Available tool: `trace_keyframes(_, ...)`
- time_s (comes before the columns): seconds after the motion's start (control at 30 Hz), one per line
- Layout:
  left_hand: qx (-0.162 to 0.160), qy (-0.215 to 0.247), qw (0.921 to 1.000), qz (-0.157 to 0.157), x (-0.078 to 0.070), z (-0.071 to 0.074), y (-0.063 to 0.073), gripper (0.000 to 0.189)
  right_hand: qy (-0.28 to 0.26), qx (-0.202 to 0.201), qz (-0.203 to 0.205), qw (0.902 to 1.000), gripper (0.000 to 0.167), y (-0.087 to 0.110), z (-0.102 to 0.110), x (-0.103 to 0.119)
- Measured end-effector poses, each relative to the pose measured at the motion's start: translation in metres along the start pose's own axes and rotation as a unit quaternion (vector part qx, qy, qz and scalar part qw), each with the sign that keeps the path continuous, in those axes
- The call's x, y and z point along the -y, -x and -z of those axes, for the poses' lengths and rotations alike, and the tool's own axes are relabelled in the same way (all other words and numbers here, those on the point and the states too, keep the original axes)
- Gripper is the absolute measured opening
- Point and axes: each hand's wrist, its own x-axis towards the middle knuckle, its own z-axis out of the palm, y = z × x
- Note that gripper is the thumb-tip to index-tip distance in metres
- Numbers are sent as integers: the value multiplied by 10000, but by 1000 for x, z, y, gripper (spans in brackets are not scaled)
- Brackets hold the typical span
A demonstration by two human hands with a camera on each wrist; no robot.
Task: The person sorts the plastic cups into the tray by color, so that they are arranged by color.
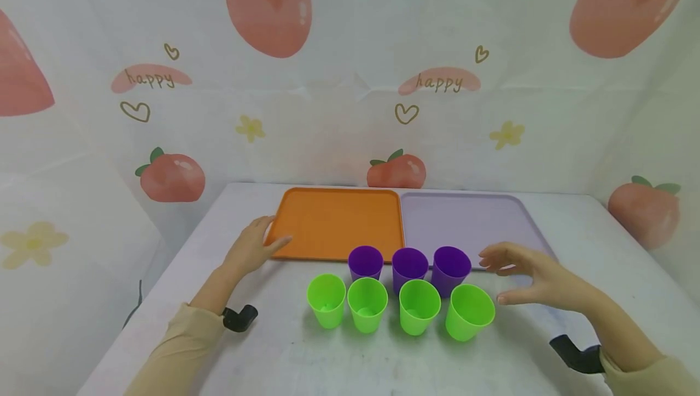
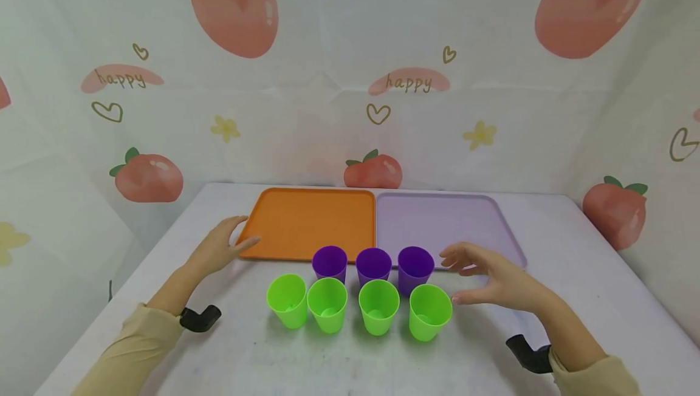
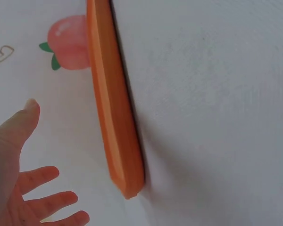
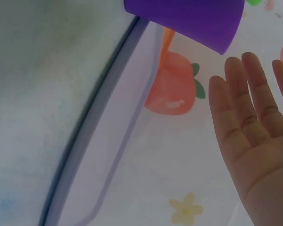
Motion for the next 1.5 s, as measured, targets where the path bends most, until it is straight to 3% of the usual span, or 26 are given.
trace_keyframes(0.27,283,369,9989,100,8,-9,-4,75,-233,253,97,9994,59,2,-10,-2)
trace_keyframes(0.63,438,439,9978,254,14,-17,-9,77,-176,443,278,9985,63,3,-21,5)
trace_keyframes(1.5,612,159,9967,504,14,-19,-11,84,497,305,148,9982,59,0,-30,14)
